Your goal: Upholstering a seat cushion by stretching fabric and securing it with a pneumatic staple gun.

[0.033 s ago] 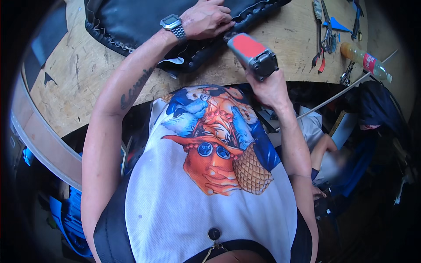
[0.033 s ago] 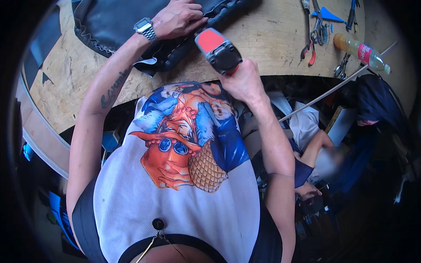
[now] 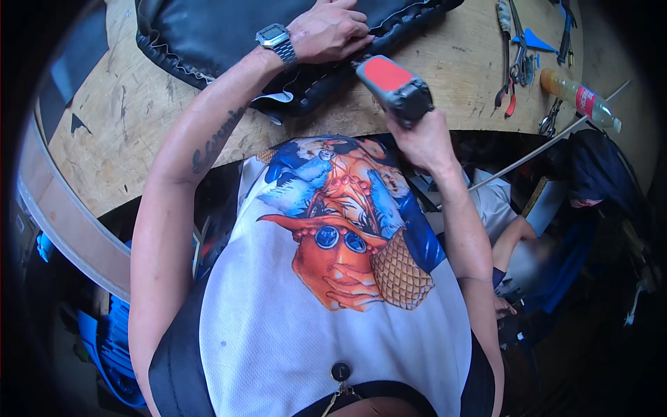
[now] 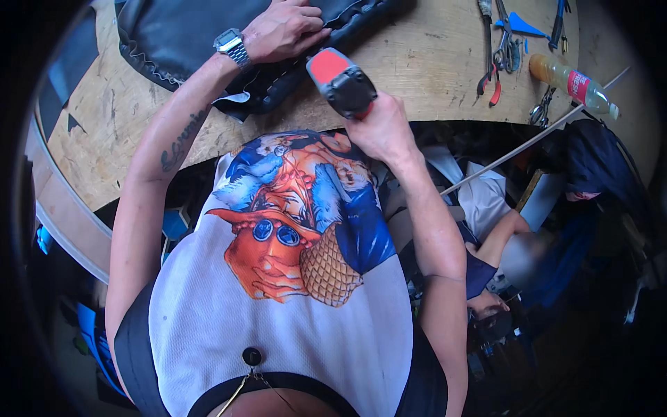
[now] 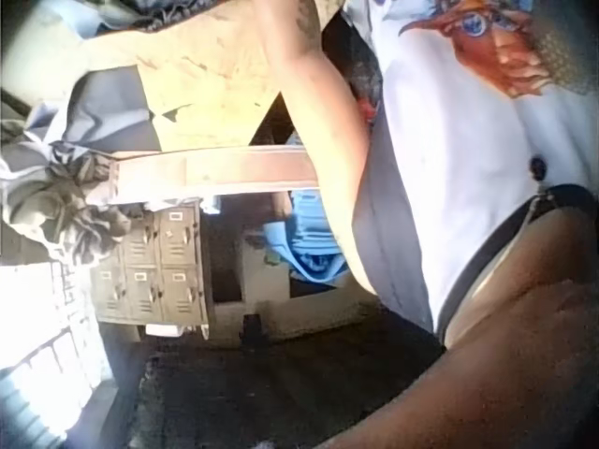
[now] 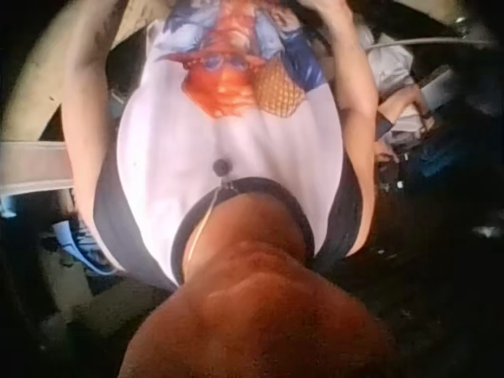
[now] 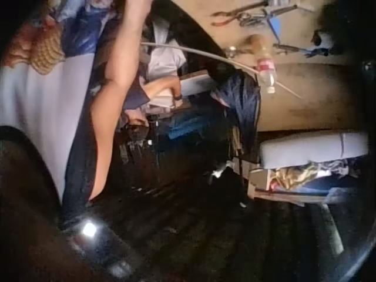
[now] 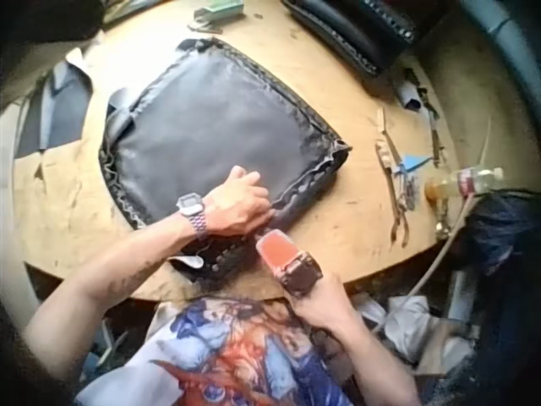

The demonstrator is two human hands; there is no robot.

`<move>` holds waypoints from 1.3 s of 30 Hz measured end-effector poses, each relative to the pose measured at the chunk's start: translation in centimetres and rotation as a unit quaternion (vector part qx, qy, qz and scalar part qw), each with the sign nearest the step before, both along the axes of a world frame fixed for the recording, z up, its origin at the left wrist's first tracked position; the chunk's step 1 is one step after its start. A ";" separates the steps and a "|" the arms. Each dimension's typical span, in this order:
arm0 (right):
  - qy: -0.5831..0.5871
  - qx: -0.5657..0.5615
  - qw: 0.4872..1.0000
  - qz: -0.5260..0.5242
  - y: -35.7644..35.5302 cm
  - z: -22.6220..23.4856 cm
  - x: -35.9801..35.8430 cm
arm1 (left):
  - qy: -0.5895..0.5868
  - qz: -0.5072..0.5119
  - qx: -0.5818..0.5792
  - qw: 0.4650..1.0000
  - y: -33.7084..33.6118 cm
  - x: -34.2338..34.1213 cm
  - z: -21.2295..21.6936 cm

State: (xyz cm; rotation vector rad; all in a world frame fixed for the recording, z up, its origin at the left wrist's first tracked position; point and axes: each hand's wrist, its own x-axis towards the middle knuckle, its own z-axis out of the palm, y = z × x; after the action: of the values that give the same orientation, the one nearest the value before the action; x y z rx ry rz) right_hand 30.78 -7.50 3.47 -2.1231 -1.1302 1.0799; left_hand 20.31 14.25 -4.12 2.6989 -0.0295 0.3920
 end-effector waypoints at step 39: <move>0.219 0.142 0.938 -0.229 9.9 -6.0 5.4 | 0.362 0.507 -0.292 0.725 14.2 -15.7 3.7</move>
State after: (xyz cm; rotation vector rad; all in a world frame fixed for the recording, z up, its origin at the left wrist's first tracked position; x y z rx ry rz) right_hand 36.13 2.35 -2.53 -1.6831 -0.5085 1.0187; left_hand 4.62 28.48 -0.42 1.7969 1.5408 -0.3630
